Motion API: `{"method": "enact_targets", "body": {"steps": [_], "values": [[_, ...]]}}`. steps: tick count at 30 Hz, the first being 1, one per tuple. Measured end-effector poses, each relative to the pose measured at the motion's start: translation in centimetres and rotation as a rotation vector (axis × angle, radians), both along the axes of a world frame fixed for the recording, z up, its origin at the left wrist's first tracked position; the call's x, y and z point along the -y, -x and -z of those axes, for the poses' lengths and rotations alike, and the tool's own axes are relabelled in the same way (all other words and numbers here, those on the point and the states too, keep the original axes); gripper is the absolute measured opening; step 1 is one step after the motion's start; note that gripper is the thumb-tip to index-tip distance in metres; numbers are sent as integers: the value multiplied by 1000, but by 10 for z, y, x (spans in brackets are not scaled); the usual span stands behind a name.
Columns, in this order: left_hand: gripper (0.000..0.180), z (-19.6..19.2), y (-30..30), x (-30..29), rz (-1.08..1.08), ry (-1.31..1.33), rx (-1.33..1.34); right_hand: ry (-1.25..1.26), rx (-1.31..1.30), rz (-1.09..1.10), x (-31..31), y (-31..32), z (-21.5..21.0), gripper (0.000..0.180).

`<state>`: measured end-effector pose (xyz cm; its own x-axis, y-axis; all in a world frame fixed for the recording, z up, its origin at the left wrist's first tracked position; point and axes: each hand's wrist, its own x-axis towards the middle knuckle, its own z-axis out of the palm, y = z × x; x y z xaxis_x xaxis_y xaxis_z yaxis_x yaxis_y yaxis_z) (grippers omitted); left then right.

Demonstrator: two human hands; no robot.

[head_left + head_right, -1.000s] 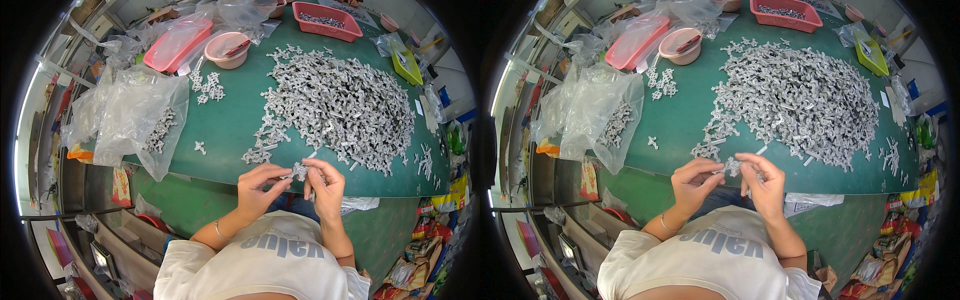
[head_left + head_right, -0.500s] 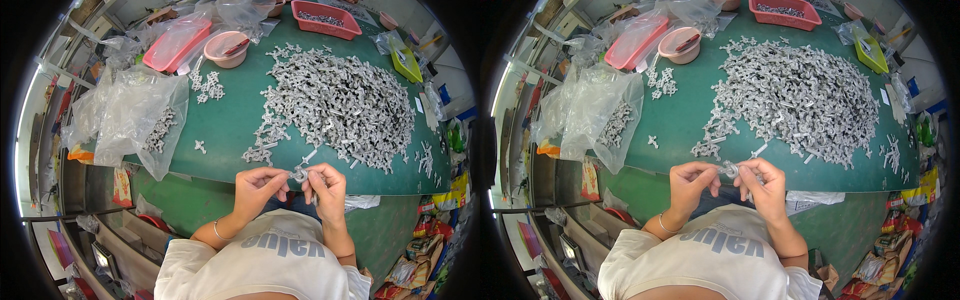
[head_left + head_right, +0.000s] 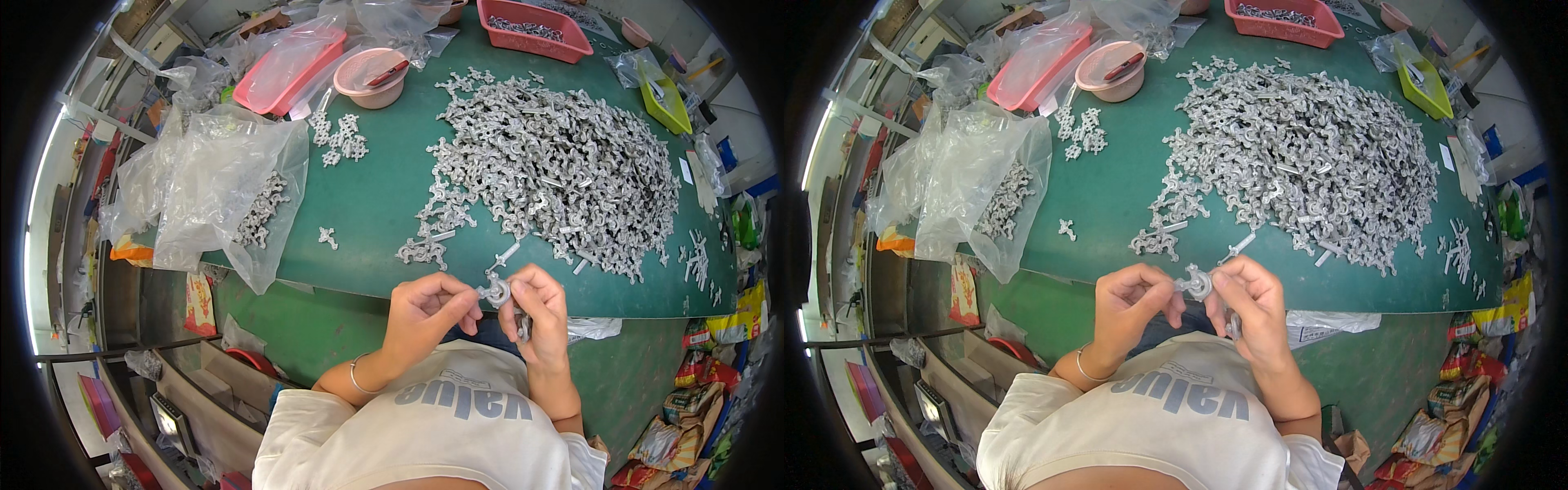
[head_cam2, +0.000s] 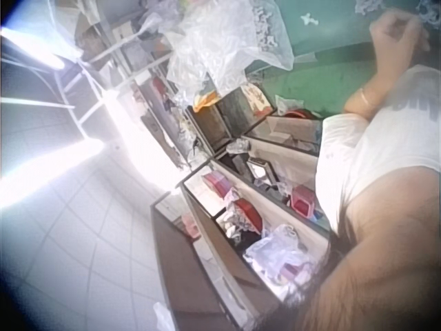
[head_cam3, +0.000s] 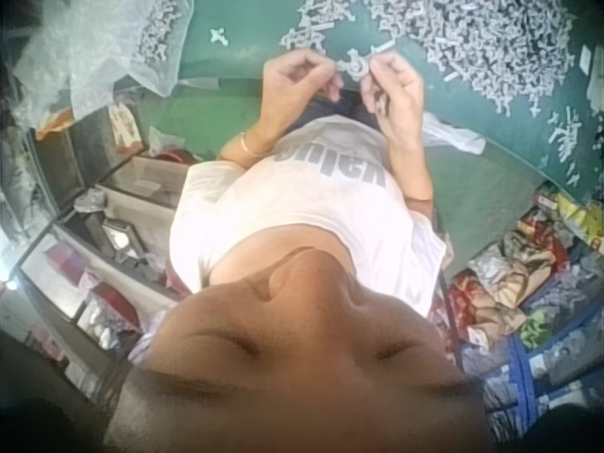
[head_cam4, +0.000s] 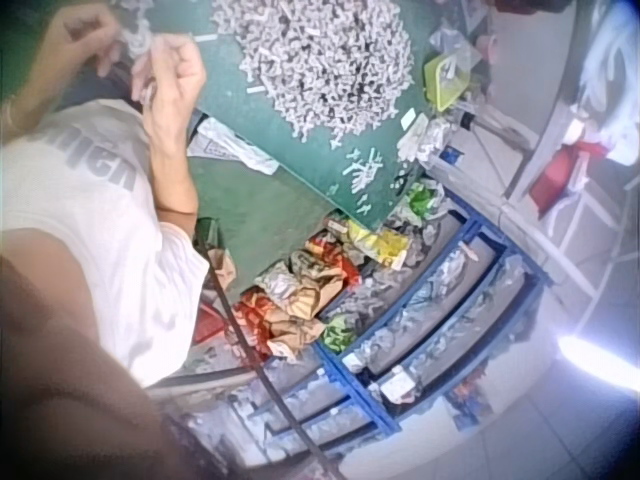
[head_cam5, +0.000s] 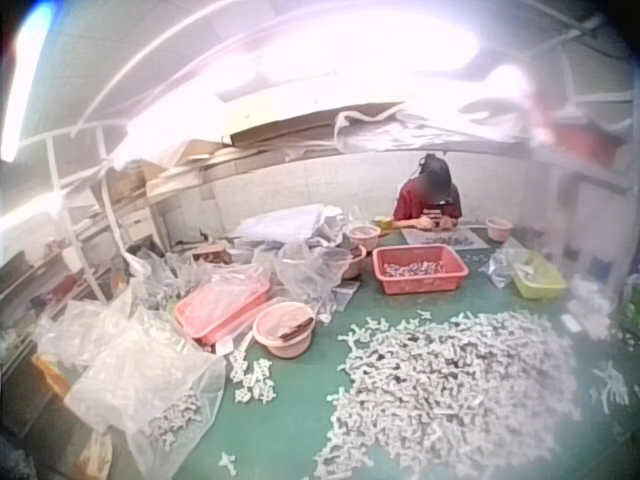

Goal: The person picks up two small plastic pieces from a large pile on a green table, fits them together by hand, and places the completed assembly into a pink tray.

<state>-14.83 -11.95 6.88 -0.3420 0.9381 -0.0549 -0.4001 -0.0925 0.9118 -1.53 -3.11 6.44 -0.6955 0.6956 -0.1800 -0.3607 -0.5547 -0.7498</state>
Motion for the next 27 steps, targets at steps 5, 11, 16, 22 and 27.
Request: {"method": "enact_targets", "body": {"steps": [5, 11, 16, 22, 27], "values": [[6, -1, 0, 1, 3, 52, 50, 14, -17, -27, 1, -1, -2, 10], [17, -4, 0, 0, -208, -207, -652, -187, 79, 58, 6, -4, -9, 12], [24, -10, -5, 0, -210, -315, -807, -222, 91, 109, 8, -6, -11, 15], [30, -9, -9, 3, -204, -281, -703, -263, 112, 115, 10, -6, -17, 16], [30, -4, -9, 3, -177, -317, -660, -401, 144, 148, 11, -6, -19, 16]]}}
